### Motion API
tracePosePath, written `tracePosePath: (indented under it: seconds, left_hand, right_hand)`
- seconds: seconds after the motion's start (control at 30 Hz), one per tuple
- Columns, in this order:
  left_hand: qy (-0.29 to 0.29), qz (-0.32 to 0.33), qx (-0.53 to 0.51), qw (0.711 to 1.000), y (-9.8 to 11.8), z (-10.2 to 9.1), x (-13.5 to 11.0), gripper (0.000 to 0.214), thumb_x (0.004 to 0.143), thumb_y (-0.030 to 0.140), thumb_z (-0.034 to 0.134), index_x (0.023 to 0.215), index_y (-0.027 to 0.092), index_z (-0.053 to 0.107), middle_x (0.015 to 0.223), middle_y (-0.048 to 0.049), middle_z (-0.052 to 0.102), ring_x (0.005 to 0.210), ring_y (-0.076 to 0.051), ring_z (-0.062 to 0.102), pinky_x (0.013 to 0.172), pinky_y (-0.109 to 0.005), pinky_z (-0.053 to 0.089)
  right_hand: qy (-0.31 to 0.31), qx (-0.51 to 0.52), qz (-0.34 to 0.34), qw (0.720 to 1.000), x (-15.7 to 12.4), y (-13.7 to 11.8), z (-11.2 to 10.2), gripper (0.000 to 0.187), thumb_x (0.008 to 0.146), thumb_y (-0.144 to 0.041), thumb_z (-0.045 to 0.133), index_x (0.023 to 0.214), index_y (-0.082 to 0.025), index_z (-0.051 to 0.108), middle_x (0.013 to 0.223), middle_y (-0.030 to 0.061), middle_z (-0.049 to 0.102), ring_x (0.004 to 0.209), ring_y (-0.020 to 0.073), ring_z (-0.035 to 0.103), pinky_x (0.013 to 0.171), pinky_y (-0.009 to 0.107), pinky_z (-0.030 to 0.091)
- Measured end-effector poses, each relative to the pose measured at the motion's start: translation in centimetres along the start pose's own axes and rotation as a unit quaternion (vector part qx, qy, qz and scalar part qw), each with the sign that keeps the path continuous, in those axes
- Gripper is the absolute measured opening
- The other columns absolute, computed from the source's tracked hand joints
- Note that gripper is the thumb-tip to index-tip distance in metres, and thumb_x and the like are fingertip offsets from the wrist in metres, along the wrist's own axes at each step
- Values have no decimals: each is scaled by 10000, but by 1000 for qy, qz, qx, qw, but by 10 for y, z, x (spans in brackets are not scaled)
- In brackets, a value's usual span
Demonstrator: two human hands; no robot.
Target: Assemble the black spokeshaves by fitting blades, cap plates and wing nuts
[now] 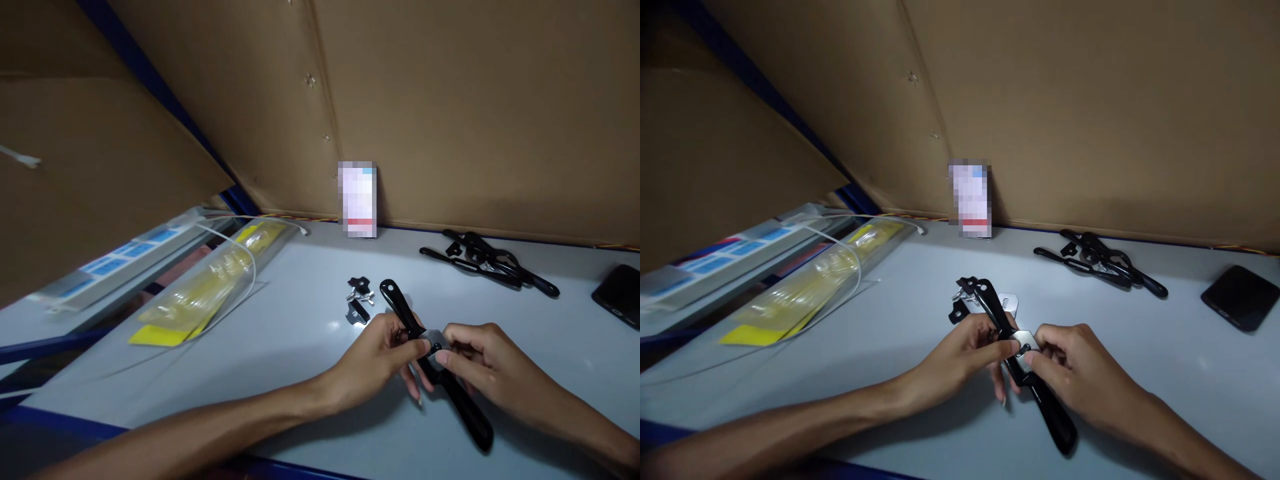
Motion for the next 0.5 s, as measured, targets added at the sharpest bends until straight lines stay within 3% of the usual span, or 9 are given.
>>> tracePosePath:
  seconds: [0.17, 0.37, 0.43, 0.5]
  left_hand:
    - [-11, 20, -4, 1000, 2, 2, 0, 262, 870, 362, 697, 854, 104, 654, 754, -91, 698, 606, -155, 705, 511, -211, 574]
    - [-20, 19, 8, 1000, 3, 3, 1, 315, 909, 426, 659, 858, 117, 626, 764, -98, 697, 620, -172, 711, 505, -232, 574]
    - [-4, 21, 24, 999, 7, -3, 2, 353, 923, 480, 628, 903, 129, 601, 762, -92, 696, 611, -175, 706, 481, -235, 561]
    - [49, 56, 61, 995, 21, -20, 3, 367, 936, 507, 597, 984, 143, 581, 727, -60, 681, 560, -146, 667, 435, -204, 506]
  right_hand:
    - [-18, 5, 1, 1000, -1, -3, 4, 239, 924, -307, 536, 711, -199, 528, 682, 19, 643, 535, 100, 474, 492, 257, 340]
    - [3, 6, 9, 1000, -3, -3, 1, 294, 921, -362, 547, 675, -222, 467, 558, -29, 531, 464, 95, 443, 451, 250, 324]
    - [14, 17, 20, 1000, -1, 1, -8, 334, 916, -421, 543, 664, -234, 430, 526, -46, 485, 453, 100, 435, 444, 251, 318]
    - [52, -3, 27, 998, 1, 6, -26, 388, 899, -478, 554, 643, -243, 383, 510, -55, 449, 451, 102, 425, 446, 253, 308]
Point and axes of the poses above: each hand's wrist, its own x-axis towards the middle knuckle, its own z-axis out of the palm, y = z × x, the point moved 9 cm from there along x, towards the middle knuckle
